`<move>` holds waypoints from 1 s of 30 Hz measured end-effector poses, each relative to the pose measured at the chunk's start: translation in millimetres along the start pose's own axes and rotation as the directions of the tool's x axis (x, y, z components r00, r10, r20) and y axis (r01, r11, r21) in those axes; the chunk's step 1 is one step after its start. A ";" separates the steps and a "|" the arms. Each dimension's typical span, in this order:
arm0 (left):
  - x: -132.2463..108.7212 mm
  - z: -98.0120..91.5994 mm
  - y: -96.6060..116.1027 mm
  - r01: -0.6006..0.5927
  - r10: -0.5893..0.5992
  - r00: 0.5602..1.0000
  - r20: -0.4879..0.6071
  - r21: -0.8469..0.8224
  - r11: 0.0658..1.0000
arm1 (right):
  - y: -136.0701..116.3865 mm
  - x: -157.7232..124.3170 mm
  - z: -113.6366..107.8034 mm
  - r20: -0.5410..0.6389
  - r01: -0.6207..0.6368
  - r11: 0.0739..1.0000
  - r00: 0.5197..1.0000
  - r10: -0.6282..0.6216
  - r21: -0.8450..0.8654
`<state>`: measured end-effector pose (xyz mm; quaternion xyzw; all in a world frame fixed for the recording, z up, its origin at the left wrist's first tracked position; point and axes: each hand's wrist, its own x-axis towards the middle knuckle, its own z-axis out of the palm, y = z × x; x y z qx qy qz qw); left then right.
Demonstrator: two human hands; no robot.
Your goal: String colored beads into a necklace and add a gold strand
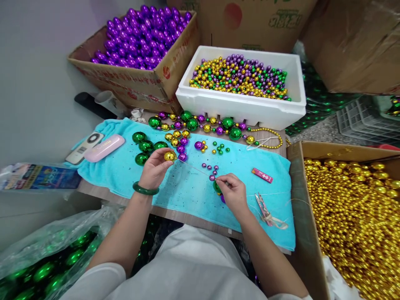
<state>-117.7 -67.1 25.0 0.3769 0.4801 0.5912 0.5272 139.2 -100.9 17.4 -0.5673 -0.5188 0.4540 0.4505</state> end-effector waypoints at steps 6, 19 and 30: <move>-6.1 14.2 -2.9 0.008 -0.012 0.996 0.094 0.042 0.999 | 0.7 2.8 3.7 0.007 -0.017 0.999 1.000 0.017 0.042; -14.4 36.9 -6.4 0.144 -0.124 0.963 0.240 -0.065 0.988 | 4.3 6.2 2.5 0.054 -0.079 0.989 0.996 0.073 0.123; 15.9 52.4 -17.2 -0.209 -0.069 0.923 0.378 0.645 0.735 | 4.2 12.3 -7.9 0.006 -0.344 0.846 0.927 0.375 0.408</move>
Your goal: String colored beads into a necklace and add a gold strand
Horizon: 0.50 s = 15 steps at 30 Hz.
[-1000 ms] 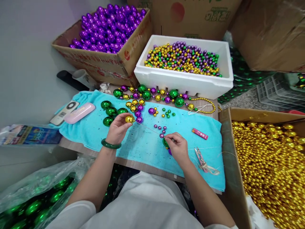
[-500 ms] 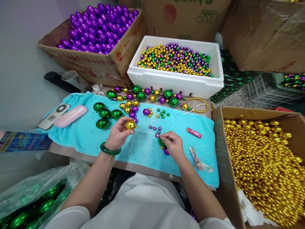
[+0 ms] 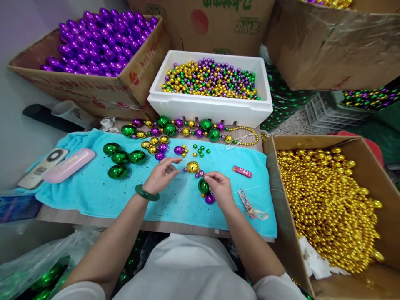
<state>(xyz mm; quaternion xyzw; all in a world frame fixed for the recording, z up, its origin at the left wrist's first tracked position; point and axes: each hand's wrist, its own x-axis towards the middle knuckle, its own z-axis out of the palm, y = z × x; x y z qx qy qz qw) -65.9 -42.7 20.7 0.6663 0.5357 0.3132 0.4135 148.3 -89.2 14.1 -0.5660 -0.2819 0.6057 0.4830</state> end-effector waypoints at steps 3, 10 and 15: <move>13.9 0.5 -8.7 -0.010 0.025 0.998 -0.055 0.246 0.969 | -2.7 6.0 -6.7 -0.056 0.015 1.000 0.998 -0.015 0.005; 32.6 11.4 -11.3 0.073 -0.018 0.995 -0.103 0.566 0.821 | -4.3 17.2 -19.7 -0.129 0.044 0.999 0.991 -0.043 0.006; 43.6 16.4 -2.1 0.132 -0.061 0.990 -0.129 0.660 0.740 | -8.8 20.8 -24.7 -0.153 0.058 0.998 0.987 -0.057 -0.003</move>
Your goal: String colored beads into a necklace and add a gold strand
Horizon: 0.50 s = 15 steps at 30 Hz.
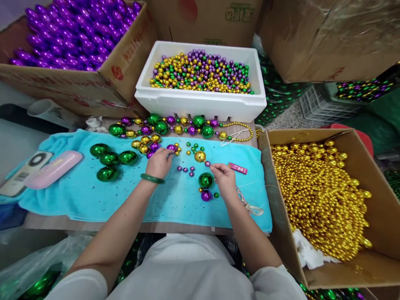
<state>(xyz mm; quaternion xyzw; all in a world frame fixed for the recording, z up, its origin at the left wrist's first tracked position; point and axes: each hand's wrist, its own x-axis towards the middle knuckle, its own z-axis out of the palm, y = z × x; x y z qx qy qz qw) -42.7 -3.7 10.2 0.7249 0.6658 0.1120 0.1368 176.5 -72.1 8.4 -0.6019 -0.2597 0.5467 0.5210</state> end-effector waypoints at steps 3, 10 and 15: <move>8.2 1.2 5.2 -0.030 0.030 1.000 0.002 0.027 0.999 | -4.6 3.3 -3.1 -0.029 0.005 1.000 1.000 -0.004 0.007; 44.9 16.2 19.7 -0.209 0.208 0.978 0.015 0.096 0.973 | -6.9 7.6 -8.8 -0.043 0.030 1.000 0.999 -0.030 0.008; 66.8 31.7 24.4 -0.265 0.262 0.962 0.075 0.024 0.964 | -5.0 5.2 -7.3 -0.035 0.005 1.000 0.999 -0.005 0.013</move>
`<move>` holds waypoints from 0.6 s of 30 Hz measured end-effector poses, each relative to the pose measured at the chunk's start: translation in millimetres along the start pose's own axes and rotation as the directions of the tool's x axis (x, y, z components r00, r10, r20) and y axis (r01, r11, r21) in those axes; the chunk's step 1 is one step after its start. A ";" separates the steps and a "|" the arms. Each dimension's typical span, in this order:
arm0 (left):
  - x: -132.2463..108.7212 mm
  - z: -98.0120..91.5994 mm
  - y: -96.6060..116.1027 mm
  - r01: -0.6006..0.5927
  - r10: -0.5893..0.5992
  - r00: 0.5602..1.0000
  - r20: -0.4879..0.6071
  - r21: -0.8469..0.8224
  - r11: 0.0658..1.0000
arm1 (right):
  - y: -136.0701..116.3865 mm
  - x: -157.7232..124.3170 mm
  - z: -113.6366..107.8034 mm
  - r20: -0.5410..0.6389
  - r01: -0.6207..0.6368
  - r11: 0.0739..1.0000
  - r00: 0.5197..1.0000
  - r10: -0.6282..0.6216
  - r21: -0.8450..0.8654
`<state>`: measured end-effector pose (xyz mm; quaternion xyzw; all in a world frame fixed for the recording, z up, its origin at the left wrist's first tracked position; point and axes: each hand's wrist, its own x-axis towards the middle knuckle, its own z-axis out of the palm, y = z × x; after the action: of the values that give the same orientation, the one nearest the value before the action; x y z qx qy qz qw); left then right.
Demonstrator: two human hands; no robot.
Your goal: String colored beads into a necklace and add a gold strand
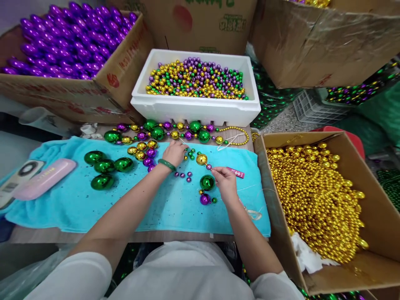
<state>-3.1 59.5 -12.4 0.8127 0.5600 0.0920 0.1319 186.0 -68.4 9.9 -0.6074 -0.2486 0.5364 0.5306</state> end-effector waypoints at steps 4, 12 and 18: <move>1.1 -2.4 -1.0 0.043 -0.097 0.985 -0.140 -0.347 0.937 | 0.2 -3.1 -0.5 0.014 0.014 1.000 1.000 -0.014 -0.019; -44.7 -42.8 -6.3 0.147 -0.287 0.932 0.223 -0.953 -0.264 | 2.0 -15.5 1.1 0.058 0.116 0.989 0.992 -0.111 -0.087; -69.6 -55.4 -8.8 0.081 -0.318 0.924 0.211 -0.923 -0.377 | -0.1 -26.2 7.9 0.108 0.144 0.983 0.985 -0.131 -0.118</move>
<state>-52.2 3.5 37.2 0.2352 0.3917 0.5401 0.7068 171.0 -88.3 21.2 -0.5932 -0.3495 0.5116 0.5140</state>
